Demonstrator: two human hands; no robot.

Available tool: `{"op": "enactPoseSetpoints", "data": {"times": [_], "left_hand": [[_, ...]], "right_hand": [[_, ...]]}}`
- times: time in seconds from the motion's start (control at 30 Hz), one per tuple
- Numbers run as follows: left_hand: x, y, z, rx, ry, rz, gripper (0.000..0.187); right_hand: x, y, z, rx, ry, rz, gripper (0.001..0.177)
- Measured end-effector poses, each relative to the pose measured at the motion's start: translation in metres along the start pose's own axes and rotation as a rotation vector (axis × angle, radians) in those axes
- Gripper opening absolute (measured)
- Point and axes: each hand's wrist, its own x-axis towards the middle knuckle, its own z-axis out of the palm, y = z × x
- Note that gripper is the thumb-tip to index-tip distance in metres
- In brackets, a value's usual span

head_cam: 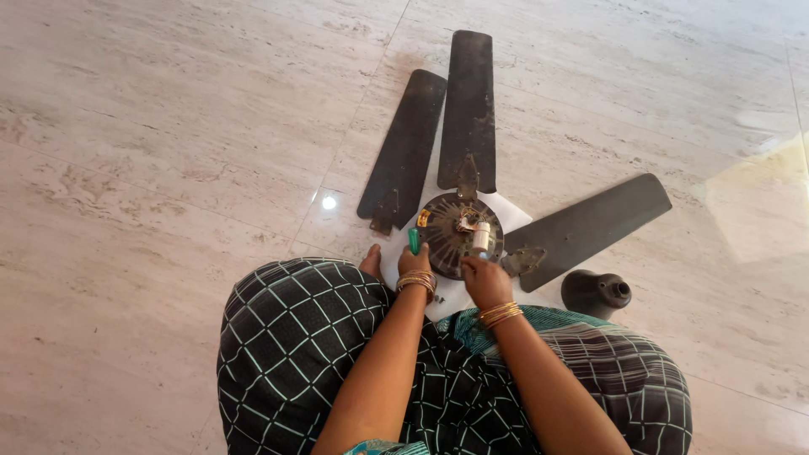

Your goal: The person sits on the floor and uses a green screwdriver to attach three fan blades to the fan motor hub. They align each blade and tighten the screws to secure it in place.

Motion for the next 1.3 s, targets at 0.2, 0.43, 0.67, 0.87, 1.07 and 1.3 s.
{"op": "enactPoseSetpoints", "data": {"times": [0.2,0.43,0.67,0.87,1.07,1.3], "left_hand": [[-0.033,0.005,-0.004,0.084,-0.092,-0.003,0.035],[-0.051,0.024,-0.016,0.010,-0.106,-0.067,0.034],[-0.041,0.017,-0.012,-0.108,-0.115,-0.095,0.043],[-0.012,0.006,-0.009,-0.053,-0.017,0.022,0.040],[-0.001,0.000,-0.008,-0.180,0.026,-0.087,0.038],[-0.014,-0.014,0.006,-0.097,-0.075,-0.053,0.060]], "right_hand": [[0.013,0.007,-0.038,0.178,0.089,0.217,0.022],[0.015,0.000,-0.038,0.219,0.246,0.212,0.017],[0.009,-0.003,-0.028,0.232,0.258,0.155,0.009],[0.000,-0.009,-0.020,0.187,0.113,0.127,0.009],[0.001,0.006,-0.017,0.317,0.144,0.146,0.013],[0.028,0.098,-0.014,0.962,0.624,0.489,0.019]]}}
